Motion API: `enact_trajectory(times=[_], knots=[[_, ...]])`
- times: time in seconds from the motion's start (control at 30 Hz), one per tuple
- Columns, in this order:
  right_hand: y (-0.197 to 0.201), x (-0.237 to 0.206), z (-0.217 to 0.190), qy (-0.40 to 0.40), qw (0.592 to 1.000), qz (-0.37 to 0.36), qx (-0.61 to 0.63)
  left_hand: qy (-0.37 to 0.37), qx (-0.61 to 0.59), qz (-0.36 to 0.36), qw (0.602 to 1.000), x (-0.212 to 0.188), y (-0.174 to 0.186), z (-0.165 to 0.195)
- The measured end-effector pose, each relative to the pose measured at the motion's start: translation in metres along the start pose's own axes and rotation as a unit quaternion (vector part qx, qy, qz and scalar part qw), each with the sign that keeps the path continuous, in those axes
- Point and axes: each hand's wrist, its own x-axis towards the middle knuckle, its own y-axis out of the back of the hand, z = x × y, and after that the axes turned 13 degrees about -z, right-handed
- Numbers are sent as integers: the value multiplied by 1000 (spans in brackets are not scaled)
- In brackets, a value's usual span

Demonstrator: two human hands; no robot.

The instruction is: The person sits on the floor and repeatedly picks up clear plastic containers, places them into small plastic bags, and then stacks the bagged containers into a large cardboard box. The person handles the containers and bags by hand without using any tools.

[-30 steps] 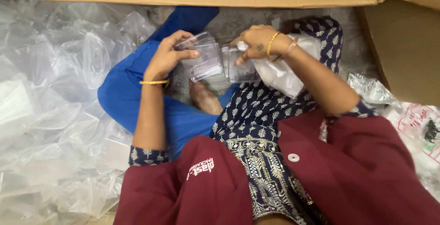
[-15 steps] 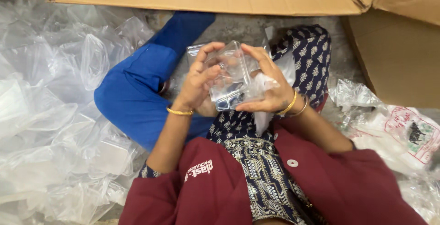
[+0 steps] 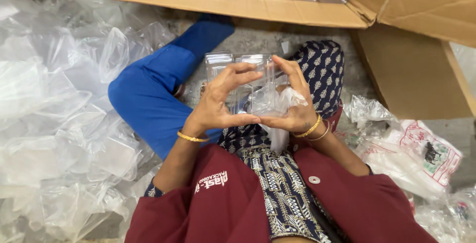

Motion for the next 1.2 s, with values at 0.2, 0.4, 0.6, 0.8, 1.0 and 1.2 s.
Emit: enact_trajectory(times=[0.2, 0.4, 0.6, 0.8, 1.0, 1.2], knots=[[4, -8, -14, 37, 999, -3, 34, -31, -88, 18, 995, -7, -16, 0], [-1, -9, -5, 51, 998, -10, 34, -85, -131, 87, 984, -3, -45, -10], [-2, -11, 2, 50, 973, -37, 224, -86, -128, 113, 982, -2, -60, -13], [-3, -7, 12, 154, 988, -2, 5, -55, -317, 138, 937, 3, -66, -6], [-17, -14, 21, 72, 991, 9, 112, -44, -288, 93, 952, 6, -63, -12], [-28, -19, 34, 43, 979, 19, 199, -8, -276, 108, 955, 8, -62, -17]])
